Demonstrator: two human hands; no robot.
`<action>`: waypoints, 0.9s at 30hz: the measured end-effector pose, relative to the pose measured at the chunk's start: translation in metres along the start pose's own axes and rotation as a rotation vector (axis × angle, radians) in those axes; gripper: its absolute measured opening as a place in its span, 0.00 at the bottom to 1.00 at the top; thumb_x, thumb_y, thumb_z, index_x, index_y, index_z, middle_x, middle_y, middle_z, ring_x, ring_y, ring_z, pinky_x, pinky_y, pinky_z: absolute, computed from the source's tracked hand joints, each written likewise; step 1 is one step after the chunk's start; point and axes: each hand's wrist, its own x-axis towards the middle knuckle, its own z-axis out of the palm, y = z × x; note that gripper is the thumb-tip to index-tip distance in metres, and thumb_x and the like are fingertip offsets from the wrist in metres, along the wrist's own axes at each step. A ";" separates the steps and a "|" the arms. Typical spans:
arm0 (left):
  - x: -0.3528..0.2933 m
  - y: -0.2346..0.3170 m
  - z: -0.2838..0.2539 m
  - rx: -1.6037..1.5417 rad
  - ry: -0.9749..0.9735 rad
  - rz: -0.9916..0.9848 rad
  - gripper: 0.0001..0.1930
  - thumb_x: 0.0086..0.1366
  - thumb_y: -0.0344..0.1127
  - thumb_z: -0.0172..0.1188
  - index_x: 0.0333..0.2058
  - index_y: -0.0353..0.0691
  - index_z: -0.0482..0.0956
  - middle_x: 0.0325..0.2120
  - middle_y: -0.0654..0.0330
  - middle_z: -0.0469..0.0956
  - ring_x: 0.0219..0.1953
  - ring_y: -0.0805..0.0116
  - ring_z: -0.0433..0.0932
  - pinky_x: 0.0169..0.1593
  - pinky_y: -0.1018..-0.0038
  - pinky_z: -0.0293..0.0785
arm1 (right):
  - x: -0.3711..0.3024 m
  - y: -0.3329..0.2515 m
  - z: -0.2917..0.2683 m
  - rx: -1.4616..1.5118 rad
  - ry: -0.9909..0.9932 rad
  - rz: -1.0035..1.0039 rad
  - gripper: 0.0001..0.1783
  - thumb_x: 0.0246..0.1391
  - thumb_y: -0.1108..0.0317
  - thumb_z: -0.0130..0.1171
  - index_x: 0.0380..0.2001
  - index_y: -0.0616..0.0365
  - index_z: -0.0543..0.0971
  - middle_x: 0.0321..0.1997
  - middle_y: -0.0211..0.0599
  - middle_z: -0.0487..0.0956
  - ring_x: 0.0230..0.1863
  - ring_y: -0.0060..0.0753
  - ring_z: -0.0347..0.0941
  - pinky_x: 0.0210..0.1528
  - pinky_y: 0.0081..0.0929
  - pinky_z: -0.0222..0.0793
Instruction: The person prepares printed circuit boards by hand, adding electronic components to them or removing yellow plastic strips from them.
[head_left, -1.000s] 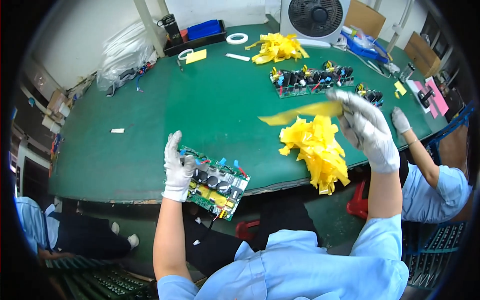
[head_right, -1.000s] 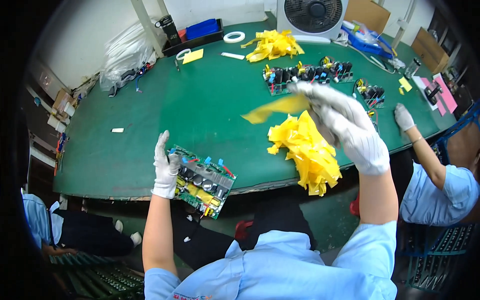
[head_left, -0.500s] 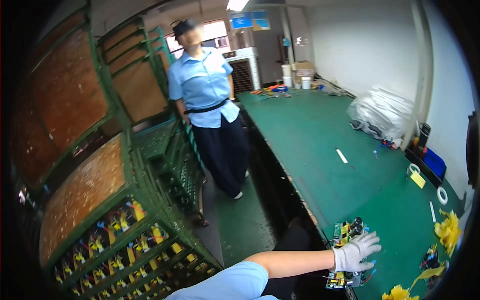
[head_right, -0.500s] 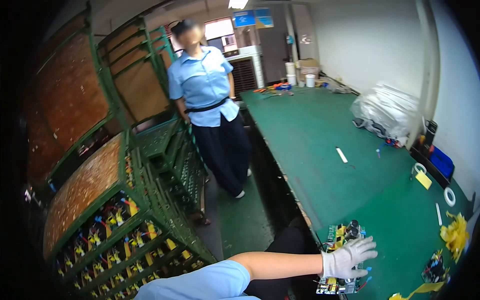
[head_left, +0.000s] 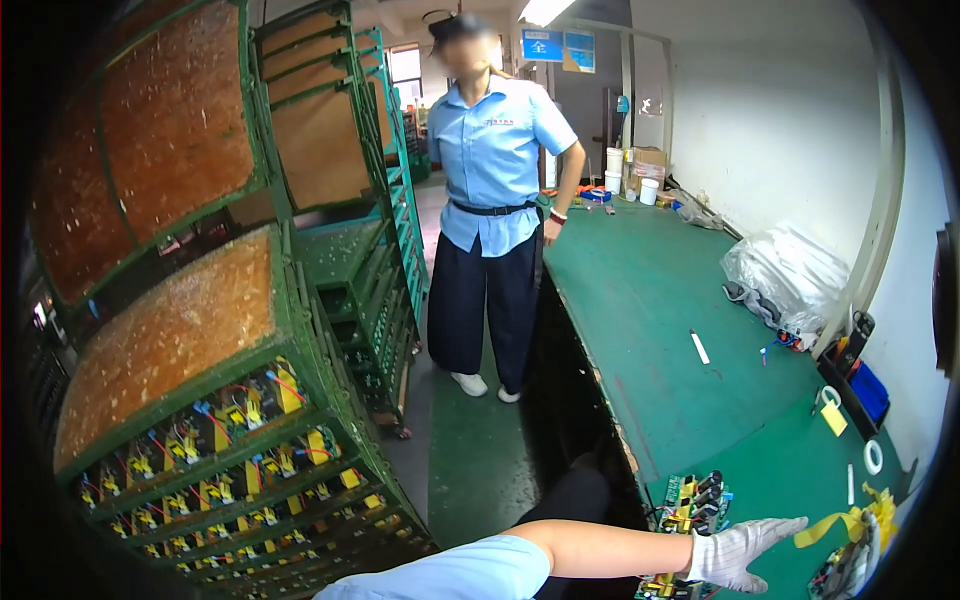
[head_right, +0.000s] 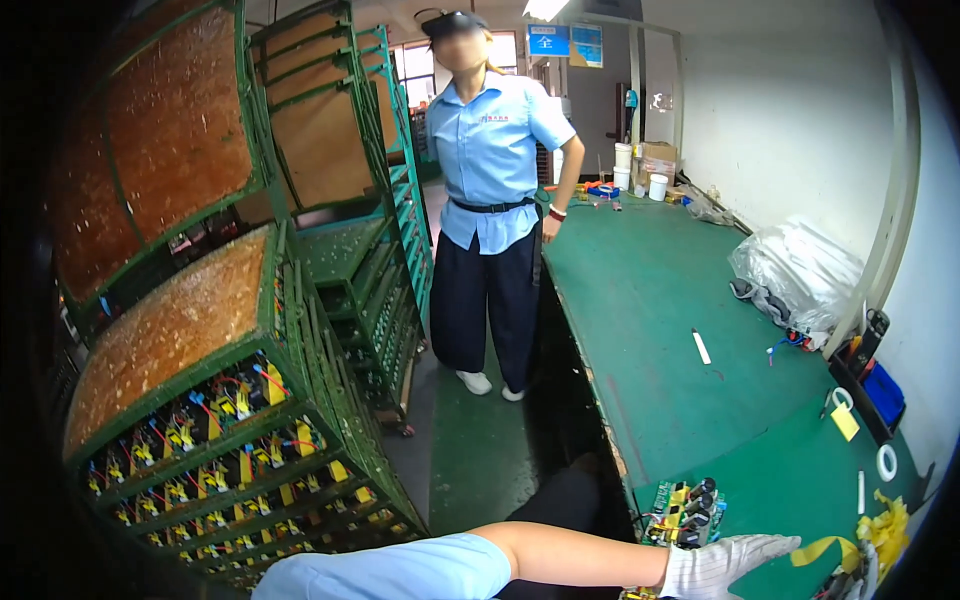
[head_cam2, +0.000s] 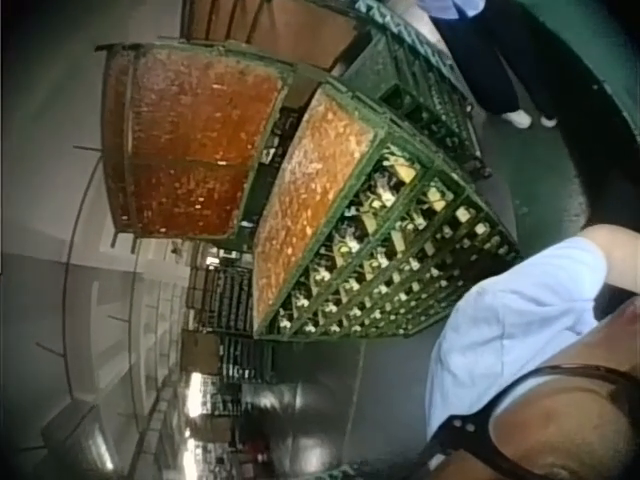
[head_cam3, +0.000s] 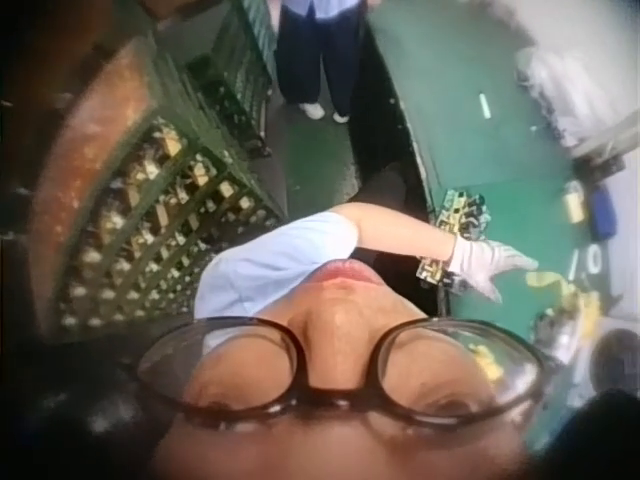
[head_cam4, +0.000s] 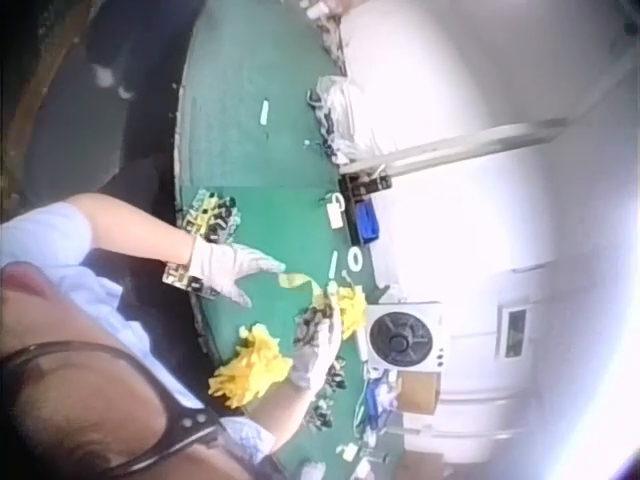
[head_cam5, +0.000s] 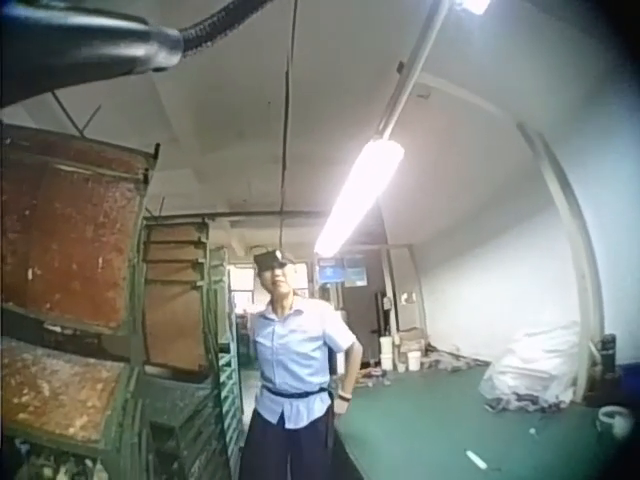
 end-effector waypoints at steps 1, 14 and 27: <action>0.001 0.007 -0.003 -0.021 -0.001 -0.050 0.54 0.49 0.39 0.68 0.70 0.37 0.45 0.65 0.38 0.55 0.67 0.42 0.57 0.69 0.56 0.54 | -0.002 0.006 0.000 -0.167 -0.061 -0.214 0.27 0.70 0.59 0.44 0.68 0.56 0.61 0.70 0.42 0.63 0.56 0.33 0.69 0.49 0.28 0.74; 0.014 -0.009 0.016 -0.009 0.099 -0.042 0.41 0.67 0.43 0.54 0.71 0.37 0.43 0.69 0.44 0.52 0.69 0.48 0.55 0.69 0.59 0.57 | -0.044 -0.001 0.016 0.137 -0.426 -0.245 0.25 0.67 0.62 0.49 0.63 0.63 0.67 0.46 0.32 0.72 0.40 0.21 0.66 0.41 0.20 0.61; 0.028 0.010 0.047 -0.085 0.255 0.113 0.47 0.62 0.29 0.57 0.72 0.37 0.35 0.73 0.48 0.40 0.74 0.54 0.41 0.73 0.63 0.46 | -0.096 -0.008 0.017 -0.676 -0.584 -0.397 0.20 0.61 0.75 0.53 0.57 0.65 0.73 0.50 0.43 0.79 0.41 0.36 0.74 0.45 0.34 0.70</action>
